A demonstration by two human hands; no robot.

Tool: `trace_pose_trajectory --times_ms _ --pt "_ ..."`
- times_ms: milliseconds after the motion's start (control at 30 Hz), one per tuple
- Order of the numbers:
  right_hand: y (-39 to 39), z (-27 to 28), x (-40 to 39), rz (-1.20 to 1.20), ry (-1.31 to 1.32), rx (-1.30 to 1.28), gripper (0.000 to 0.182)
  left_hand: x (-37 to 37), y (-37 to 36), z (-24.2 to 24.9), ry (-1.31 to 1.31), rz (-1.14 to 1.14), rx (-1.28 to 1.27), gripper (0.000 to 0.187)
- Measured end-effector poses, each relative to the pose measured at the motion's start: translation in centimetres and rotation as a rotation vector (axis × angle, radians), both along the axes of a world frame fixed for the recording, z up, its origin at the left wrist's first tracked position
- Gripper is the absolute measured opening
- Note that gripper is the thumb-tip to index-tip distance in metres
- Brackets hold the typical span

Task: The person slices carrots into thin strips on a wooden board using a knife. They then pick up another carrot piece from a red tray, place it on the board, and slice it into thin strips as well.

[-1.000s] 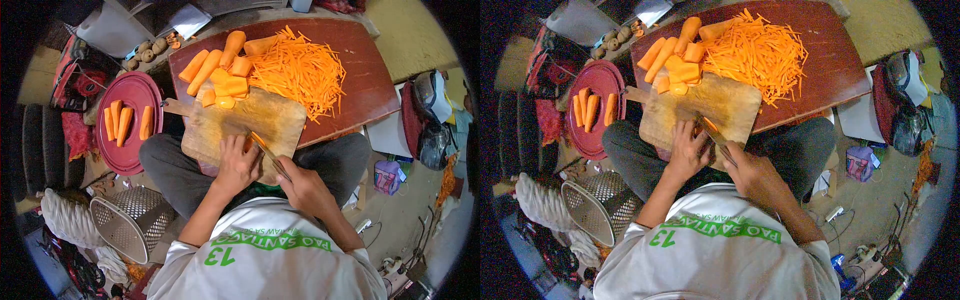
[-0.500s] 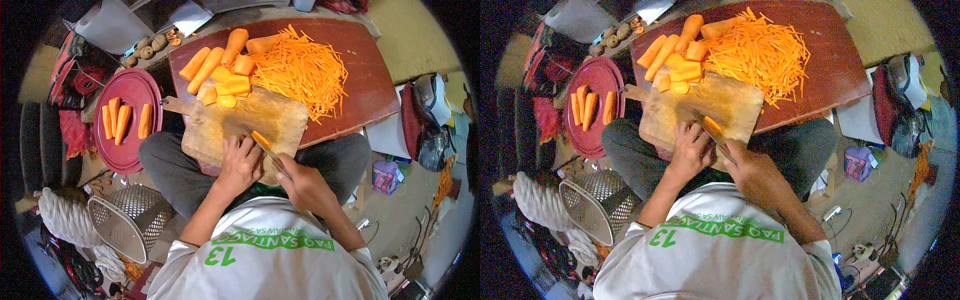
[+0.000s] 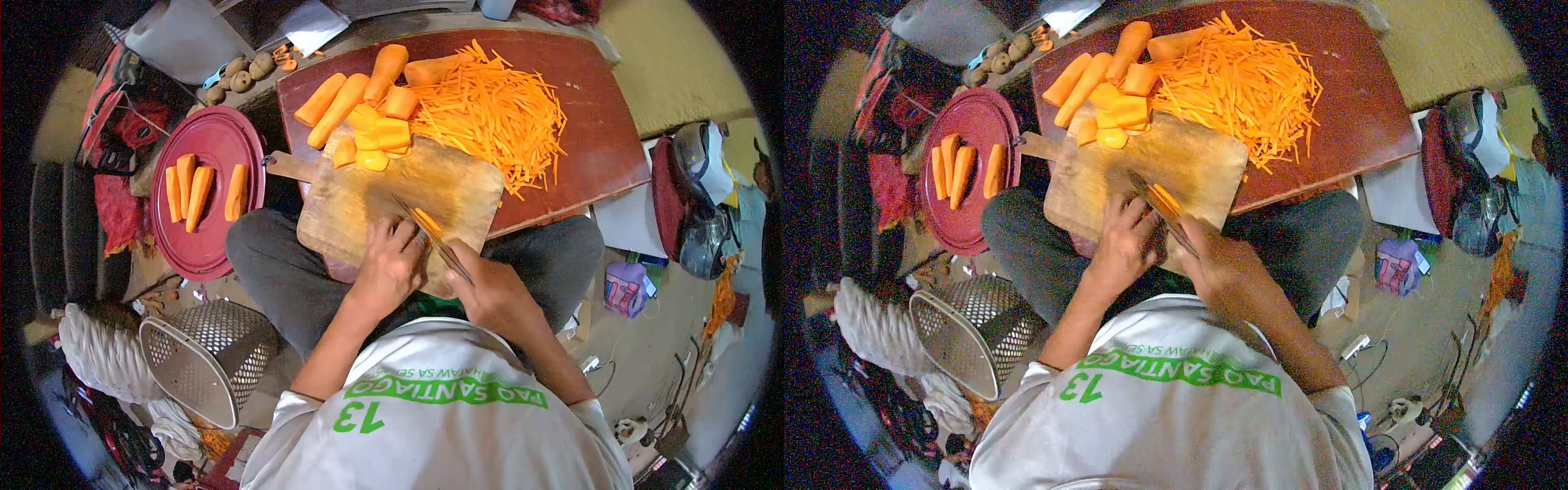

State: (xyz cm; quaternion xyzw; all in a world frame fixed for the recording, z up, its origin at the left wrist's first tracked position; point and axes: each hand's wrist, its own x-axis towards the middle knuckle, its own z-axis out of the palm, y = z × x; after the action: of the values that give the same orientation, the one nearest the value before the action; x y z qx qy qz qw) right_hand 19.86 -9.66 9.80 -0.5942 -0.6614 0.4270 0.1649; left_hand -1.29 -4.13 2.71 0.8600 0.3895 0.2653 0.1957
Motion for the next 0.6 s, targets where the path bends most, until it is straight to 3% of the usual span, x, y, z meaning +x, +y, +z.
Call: trace_pose_trajectory --times_ms 133,233,333,600 --pt "1.4 0.2 -0.4 0.059 -0.047 0.053 0.041 -0.1 -0.1 0.2 0.012 -0.013 0.002 0.055" --pt "-0.1 1.7 0.6 0.072 -0.081 -0.100 0.041 -0.2 -0.2 -0.4 -0.003 -0.013 0.002 0.054" --pt "-1.9 2.5 1.0 0.016 -0.066 -0.091 0.041 -0.2 -0.2 -0.4 0.008 -0.007 0.045 0.052" --pt "1.5 -0.6 -0.6 0.009 0.006 0.054 0.042 -0.1 -0.3 0.6 0.119 -0.029 0.125 0.038"
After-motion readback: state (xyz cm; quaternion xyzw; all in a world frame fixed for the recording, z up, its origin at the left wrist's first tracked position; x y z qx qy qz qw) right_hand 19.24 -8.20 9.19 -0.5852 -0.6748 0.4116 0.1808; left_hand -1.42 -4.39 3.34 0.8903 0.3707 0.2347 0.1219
